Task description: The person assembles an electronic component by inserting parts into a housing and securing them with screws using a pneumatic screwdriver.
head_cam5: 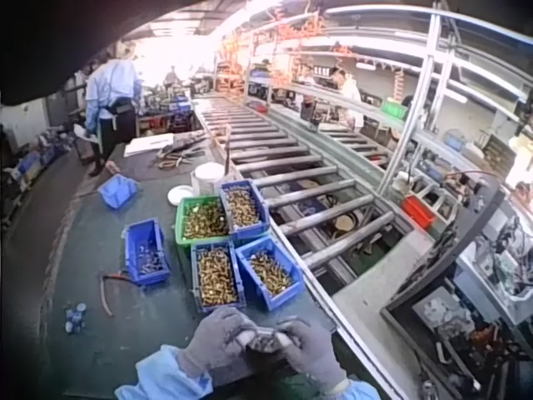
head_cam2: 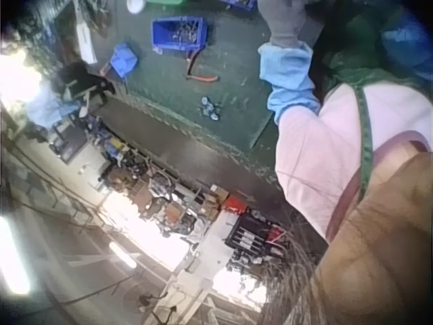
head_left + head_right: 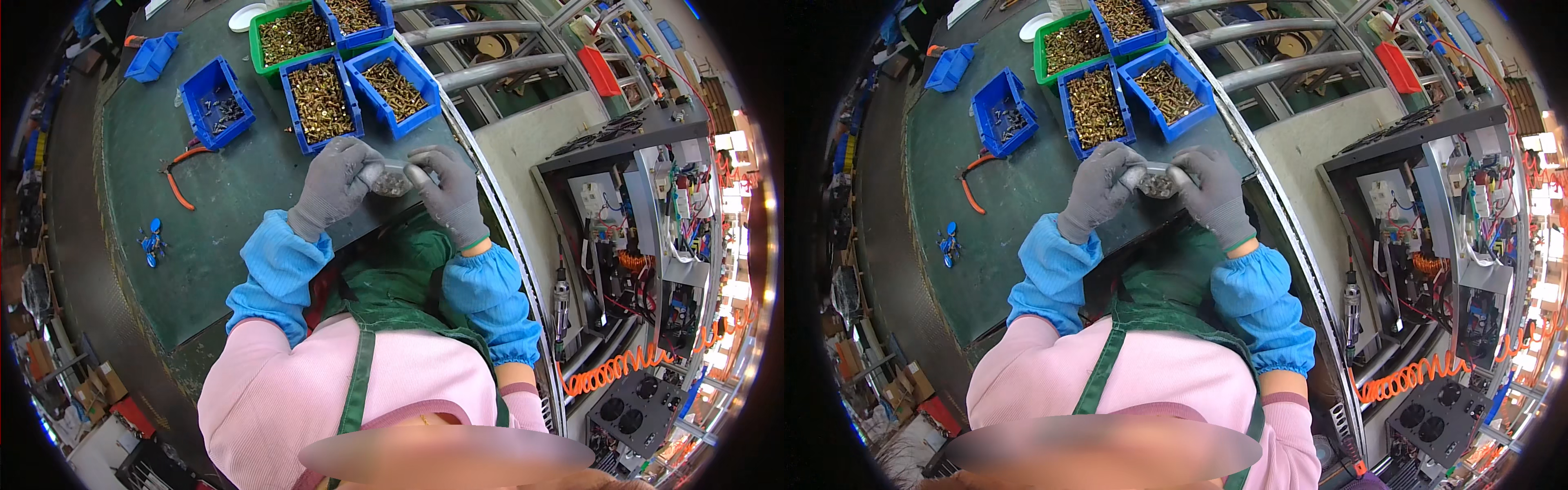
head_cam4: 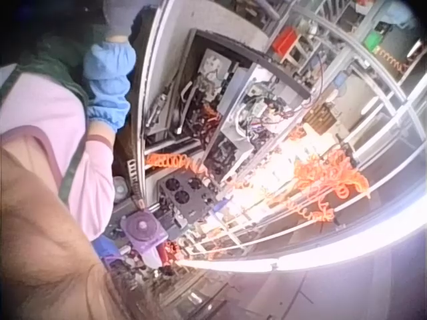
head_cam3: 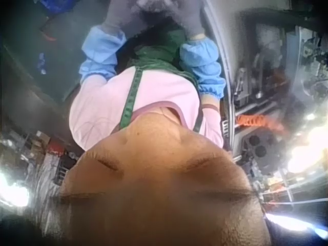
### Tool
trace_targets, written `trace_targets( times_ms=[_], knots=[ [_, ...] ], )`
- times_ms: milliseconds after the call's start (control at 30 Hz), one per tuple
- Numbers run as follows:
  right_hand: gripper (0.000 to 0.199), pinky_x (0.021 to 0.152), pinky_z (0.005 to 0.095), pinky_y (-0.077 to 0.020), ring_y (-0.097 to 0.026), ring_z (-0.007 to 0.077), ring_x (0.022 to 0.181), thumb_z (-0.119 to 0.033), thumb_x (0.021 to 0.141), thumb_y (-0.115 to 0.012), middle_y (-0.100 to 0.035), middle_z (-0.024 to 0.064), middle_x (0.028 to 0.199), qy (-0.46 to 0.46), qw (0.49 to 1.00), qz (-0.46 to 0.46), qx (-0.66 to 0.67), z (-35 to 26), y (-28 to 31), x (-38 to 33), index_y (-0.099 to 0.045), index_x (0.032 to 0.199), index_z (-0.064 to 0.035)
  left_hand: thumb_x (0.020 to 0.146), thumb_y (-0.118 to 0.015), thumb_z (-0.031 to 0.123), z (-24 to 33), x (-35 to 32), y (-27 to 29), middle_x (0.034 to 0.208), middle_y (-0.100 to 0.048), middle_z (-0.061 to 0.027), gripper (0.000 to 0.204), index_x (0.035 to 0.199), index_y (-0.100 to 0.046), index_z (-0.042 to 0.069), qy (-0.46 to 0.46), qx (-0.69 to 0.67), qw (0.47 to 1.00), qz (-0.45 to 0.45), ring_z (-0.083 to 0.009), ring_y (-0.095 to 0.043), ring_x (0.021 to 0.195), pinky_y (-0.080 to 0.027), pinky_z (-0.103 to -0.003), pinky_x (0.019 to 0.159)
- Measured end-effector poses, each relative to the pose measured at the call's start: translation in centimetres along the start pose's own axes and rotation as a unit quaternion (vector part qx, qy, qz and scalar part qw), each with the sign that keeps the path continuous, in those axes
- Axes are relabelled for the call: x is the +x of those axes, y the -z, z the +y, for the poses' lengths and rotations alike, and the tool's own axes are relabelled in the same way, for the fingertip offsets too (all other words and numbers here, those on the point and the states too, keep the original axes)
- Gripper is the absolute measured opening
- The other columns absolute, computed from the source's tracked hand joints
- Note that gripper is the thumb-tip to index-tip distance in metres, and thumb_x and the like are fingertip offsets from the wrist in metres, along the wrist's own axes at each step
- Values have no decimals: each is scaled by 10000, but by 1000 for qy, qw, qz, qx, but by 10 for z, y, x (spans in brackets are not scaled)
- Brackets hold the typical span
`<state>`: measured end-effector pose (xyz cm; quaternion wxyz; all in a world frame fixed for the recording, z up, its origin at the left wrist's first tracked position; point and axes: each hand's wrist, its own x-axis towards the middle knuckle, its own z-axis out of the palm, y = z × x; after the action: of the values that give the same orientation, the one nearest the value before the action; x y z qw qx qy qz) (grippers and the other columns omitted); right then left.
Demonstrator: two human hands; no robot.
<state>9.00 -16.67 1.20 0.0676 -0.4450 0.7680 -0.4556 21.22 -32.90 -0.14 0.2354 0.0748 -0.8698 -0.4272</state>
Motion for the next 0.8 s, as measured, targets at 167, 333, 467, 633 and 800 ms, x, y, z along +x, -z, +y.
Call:
trace_targets(
  times_ms=[167,333,467,633,800],
  knots=[
    [135,759,426,-468,-569,338,882,-159,805,-639,-609,134,909,-7,998,17,-53,5,-10,-2,-610,887,-55,814,-649,168,-1,1,-4,884,-597,-102,173,916,-638,30,18,4,1000,9,-268,-591,836,-474,-346,748],
    [197,735,429,-472,-571,363,859,-247,859,-599,-601,152,892,18,994,12,-103,7,-12,-2,-599,910,-58,809,-673,207,0,3,-8,842,-593,-103,199,908,-645,35,15,-17,1000,21,-263,-592,828,-473,-339,741],
    [329,744,393,-488,-615,339,850,-334,907,-558,-619,166,920,7,994,95,-56,14,-2,-7,-591,1024,-29,803,-687,226,-4,10,0,808,-604,-100,206,903,-665,48,56,17,997,43,-263,-601,805,-478,-339,727],
    [286,748,361,-491,-634,305,843,-274,895,-572,-639,169,919,-90,989,77,-86,55,23,-36,-609,1008,-14,785,-686,229,-23,21,4,823,-648,-88,153,844,-696,89,115,62,984,122,-280,-615,817,-493,-374,722],
    [196,713,360,-489,-632,313,790,-219,880,-580,-639,163,854,-142,978,60,-138,73,44,-64,-627,933,-35,791,-682,228,-28,15,16,905,-648,-110,229,984,-676,105,41,131,987,86,-291,-621,856,-502,-362,763]
  ],
)
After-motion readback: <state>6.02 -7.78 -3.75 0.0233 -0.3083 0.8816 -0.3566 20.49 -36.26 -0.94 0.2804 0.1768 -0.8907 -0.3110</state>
